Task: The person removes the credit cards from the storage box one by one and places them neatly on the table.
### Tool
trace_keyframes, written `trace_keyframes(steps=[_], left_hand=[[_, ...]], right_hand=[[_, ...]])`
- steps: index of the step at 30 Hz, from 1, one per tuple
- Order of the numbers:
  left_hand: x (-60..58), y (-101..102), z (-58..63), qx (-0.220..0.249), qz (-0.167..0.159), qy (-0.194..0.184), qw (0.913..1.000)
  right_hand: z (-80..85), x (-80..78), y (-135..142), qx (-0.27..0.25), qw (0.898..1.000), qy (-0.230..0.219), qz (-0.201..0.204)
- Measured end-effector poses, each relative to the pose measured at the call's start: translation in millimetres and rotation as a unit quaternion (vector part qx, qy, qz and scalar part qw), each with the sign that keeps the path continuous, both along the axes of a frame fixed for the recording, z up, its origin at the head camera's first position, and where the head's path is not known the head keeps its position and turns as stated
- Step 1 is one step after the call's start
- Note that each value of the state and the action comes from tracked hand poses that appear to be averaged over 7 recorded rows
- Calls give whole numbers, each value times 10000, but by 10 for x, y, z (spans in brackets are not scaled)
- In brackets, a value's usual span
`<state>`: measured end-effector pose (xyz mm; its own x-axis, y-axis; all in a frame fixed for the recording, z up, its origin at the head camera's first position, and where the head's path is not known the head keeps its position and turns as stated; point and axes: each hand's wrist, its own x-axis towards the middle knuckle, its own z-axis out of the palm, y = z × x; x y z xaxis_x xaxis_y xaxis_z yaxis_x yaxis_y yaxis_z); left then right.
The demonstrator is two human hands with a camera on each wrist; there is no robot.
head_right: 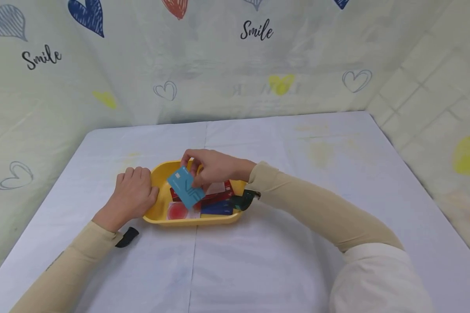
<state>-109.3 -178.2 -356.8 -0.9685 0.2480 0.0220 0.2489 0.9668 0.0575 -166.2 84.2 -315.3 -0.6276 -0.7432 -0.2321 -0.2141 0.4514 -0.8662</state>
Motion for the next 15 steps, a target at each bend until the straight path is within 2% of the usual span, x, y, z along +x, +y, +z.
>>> trace_keyframes(steps=[15], left_hand=[[10, 10, 6, -13, 5, 21, 10000]], right_hand=[[85, 26, 88, -209, 9983, -378, -386]])
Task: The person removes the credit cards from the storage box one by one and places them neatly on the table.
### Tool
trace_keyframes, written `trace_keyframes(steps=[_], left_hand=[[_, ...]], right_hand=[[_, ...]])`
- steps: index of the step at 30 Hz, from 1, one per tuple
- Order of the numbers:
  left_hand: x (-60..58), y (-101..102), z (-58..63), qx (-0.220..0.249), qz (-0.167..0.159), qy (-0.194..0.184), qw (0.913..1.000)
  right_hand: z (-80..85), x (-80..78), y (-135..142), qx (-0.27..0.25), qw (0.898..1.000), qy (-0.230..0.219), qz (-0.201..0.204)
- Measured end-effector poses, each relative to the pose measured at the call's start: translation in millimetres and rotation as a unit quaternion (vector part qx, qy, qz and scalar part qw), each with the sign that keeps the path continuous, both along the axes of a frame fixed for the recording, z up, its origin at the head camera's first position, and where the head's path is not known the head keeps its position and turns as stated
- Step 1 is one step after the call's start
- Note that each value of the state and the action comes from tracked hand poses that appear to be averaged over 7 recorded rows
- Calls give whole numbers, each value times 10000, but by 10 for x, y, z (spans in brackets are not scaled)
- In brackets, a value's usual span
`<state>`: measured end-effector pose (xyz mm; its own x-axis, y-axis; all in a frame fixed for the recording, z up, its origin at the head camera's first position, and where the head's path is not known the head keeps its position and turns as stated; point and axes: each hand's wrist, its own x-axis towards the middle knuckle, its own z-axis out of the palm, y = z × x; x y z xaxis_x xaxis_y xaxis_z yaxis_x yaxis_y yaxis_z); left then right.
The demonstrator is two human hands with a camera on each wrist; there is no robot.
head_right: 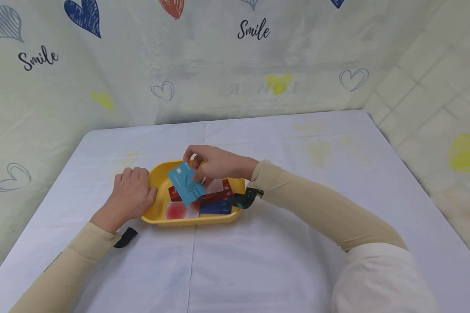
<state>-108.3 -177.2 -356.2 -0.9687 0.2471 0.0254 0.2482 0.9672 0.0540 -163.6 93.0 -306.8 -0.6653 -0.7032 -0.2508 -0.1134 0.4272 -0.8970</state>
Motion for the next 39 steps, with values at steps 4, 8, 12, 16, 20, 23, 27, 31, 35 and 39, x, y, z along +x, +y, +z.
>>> trace_keyframes(steps=[4, 8, 12, 16, 20, 23, 27, 31, 35, 39], left_hand=[[-8, 0, -4, 12, -3, -1, 10000], [-12, 5, 0, 32, -5, -23, 10000], [-19, 8, 2, 25, 22, -75, 10000], [-24, 10, 9, 10, 39, -135, 9999], [-26, 10, 9, -13, 56, -168, 9998], [-29, 7, 0, -30, 46, -152, 9999], [-29, 10, -4, -32, 34, -137, 9999], [-26, 14, 1, -35, 40, -146, 9999], [-23, 16, 6, -48, 36, -150, 9999], [-19, 17, 9, -47, 44, -170, 9998]], right_hand=[[13, 3, 25, -49, 10000, 16, -54], [30, 13, 45, -69, 9999, 102, -115], [43, 23, 67, -155, 9996, 145, -192], [50, 26, 94, -224, 9992, 144, -290], [56, 26, 121, -248, 9988, 191, -385], [58, 23, 151, -239, 9983, 235, -480], [55, 22, 210, -168, 9976, 270, -620], [62, 29, 275, -116, 9969, 293, -727], [64, 36, 330, -179, 9962, 253, -812], [69, 47, 377, -207, 9954, 204, -908]])
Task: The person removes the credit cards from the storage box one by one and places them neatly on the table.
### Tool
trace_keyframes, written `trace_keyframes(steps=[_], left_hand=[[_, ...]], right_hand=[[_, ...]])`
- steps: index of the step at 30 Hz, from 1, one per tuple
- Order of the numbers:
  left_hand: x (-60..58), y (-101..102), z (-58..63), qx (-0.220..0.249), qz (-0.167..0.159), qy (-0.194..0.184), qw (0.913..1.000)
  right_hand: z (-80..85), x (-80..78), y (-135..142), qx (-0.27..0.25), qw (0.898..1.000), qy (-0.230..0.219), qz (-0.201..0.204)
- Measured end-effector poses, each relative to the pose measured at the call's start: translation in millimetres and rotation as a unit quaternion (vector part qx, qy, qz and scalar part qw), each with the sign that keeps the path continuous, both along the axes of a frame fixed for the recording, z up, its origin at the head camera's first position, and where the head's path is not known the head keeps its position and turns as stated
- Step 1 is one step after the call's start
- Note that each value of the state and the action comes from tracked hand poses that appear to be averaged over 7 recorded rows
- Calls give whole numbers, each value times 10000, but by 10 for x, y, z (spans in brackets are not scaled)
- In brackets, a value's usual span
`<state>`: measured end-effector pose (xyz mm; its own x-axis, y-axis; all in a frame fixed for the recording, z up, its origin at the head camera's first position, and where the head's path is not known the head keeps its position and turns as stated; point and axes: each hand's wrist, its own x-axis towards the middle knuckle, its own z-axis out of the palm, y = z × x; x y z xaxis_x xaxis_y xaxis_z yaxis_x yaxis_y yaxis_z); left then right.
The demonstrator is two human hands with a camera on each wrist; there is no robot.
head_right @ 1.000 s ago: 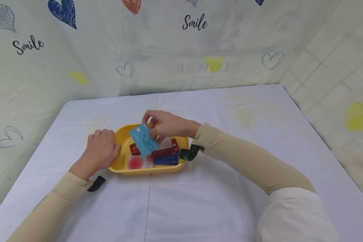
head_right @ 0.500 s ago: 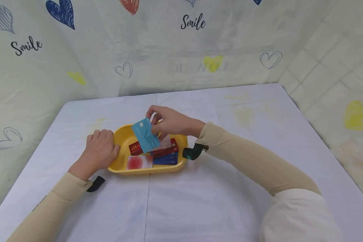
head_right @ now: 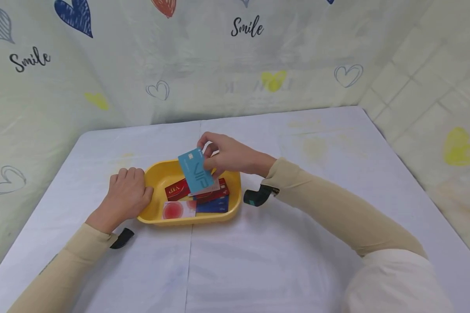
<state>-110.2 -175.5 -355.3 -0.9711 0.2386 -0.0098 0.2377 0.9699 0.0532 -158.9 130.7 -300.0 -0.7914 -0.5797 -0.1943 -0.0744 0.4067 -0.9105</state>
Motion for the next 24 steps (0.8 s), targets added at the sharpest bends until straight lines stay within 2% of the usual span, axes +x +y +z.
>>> trace_keyframes(steps=[11, 24], left_hand=[[18, -3, -2, -18, 41, -107, 9999], [19, -14, -12, -28, 27, -47, 10000]], right_hand=[[3, 17, 146, -43, 9998, 46, -174], [15, 73, 337, -271, 9986, 64, -450]])
